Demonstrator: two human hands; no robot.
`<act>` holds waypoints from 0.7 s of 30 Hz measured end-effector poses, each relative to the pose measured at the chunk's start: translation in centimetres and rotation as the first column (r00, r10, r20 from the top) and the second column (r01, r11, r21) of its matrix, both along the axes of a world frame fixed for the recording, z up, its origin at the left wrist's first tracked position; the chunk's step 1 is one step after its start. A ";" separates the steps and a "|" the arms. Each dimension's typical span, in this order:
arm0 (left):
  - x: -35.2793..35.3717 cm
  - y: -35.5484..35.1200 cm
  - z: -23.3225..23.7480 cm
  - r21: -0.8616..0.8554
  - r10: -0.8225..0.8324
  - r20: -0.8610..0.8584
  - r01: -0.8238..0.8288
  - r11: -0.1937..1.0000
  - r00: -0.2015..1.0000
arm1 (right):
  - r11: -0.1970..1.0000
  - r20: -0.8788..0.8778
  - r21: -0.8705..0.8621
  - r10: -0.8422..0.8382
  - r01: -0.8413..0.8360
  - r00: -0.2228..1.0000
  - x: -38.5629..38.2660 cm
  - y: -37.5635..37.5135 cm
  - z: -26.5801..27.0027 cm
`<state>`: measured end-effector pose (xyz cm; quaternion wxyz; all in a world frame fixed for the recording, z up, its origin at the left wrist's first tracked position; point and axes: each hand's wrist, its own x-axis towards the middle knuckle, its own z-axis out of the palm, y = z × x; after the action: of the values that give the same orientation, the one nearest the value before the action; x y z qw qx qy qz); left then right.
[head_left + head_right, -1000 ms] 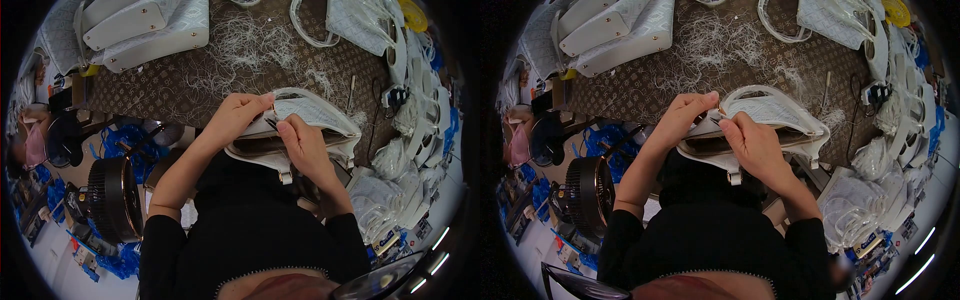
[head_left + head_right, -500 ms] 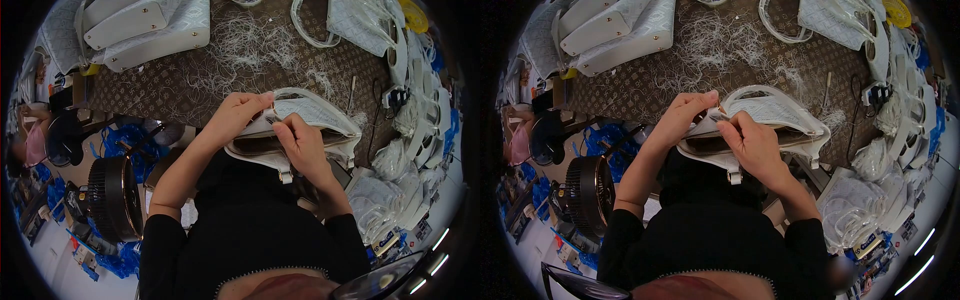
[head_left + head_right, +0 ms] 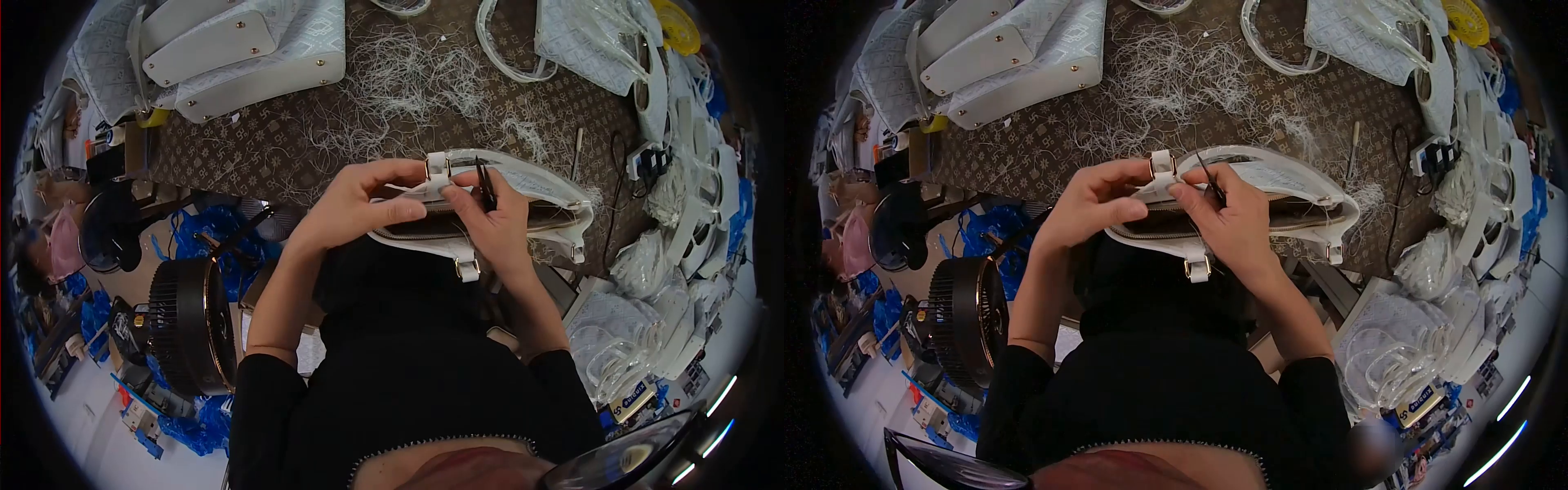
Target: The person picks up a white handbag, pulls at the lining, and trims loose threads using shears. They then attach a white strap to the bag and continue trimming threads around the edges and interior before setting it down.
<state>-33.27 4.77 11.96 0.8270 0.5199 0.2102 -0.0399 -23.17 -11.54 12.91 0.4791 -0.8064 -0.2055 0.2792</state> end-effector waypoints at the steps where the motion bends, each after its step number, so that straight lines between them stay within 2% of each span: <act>1: -0.4 0.0 -0.1 0.138 0.001 0.025 -0.005 0.990 1.000 | 1.000 -0.001 -0.002 -0.004 0.004 1.000 0.1 0.0 -0.1; 2: -0.6 -0.1 -0.2 0.140 0.002 0.022 -0.005 0.990 1.000 | 1.000 -0.004 -0.003 -0.006 0.006 1.000 0.1 0.1 -0.1; 3: -0.8 -0.4 -0.4 0.375 0.003 0.082 -0.034 0.926 0.997 | 1.000 -0.006 -0.002 -0.004 0.004 1.000 0.1 0.2 -0.1; 4: -0.9 -0.5 -0.4 0.584 -0.010 0.142 -0.075 0.808 0.990 | 1.000 -0.002 -0.017 0.004 -0.004 1.000 0.2 0.2 0.1; 5: -0.9 -0.7 -0.3 0.584 -0.009 0.144 -0.078 0.808 0.990 | 0.999 0.003 -0.034 0.012 -0.012 1.000 0.3 0.2 0.2; 7: -0.9 -0.9 0.3 0.762 -0.033 0.152 -0.096 0.641 0.988 | 0.999 -0.001 -0.028 0.016 -0.016 1.000 0.2 0.2 0.2; 8: -1.0 -0.8 0.6 0.761 -0.032 0.153 -0.097 0.641 0.988 | 1.000 -0.006 -0.021 0.019 -0.019 1.000 0.2 0.3 0.2; 10: -1.3 -0.4 1.1 0.827 -0.024 0.157 -0.118 0.549 0.987 | 1.000 -0.005 -0.025 0.019 -0.019 1.000 0.2 0.3 0.3; 14: -2.2 0.6 1.8 0.856 -0.023 0.189 -0.153 0.494 0.982 | 0.999 0.021 -0.028 0.023 -0.023 1.000 0.2 0.3 0.3; 16: -3.0 1.9 2.3 0.925 0.112 0.112 -0.145 0.352 0.987 | 1.000 0.011 -0.011 0.009 -0.009 1.000 0.2 0.3 -0.2; 17: -3.8 3.0 1.9 0.925 0.244 -0.026 -0.069 0.374 0.969 | 1.000 0.000 0.005 -0.005 0.005 1.000 0.1 0.2 -0.4; 18: -3.8 3.5 1.9 0.926 0.238 -0.024 -0.068 0.372 0.971 | 1.000 0.001 0.008 -0.012 0.012 1.000 0.1 0.2 -0.3; 20: -3.3 4.3 2.1 0.926 0.328 0.014 -0.136 0.352 0.945 | 1.000 0.022 -0.010 0.005 -0.004 1.000 0.1 0.2 0.0; 21: -2.8 3.5 2.4 0.904 0.234 0.054 -0.147 0.403 0.971 | 1.000 0.026 -0.011 -0.005 0.005 1.000 0.0 0.3 0.0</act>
<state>-36.04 8.31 14.40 0.4098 0.8514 0.2900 0.1520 -23.15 -11.28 12.91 0.4727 -0.8131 -0.2081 0.2685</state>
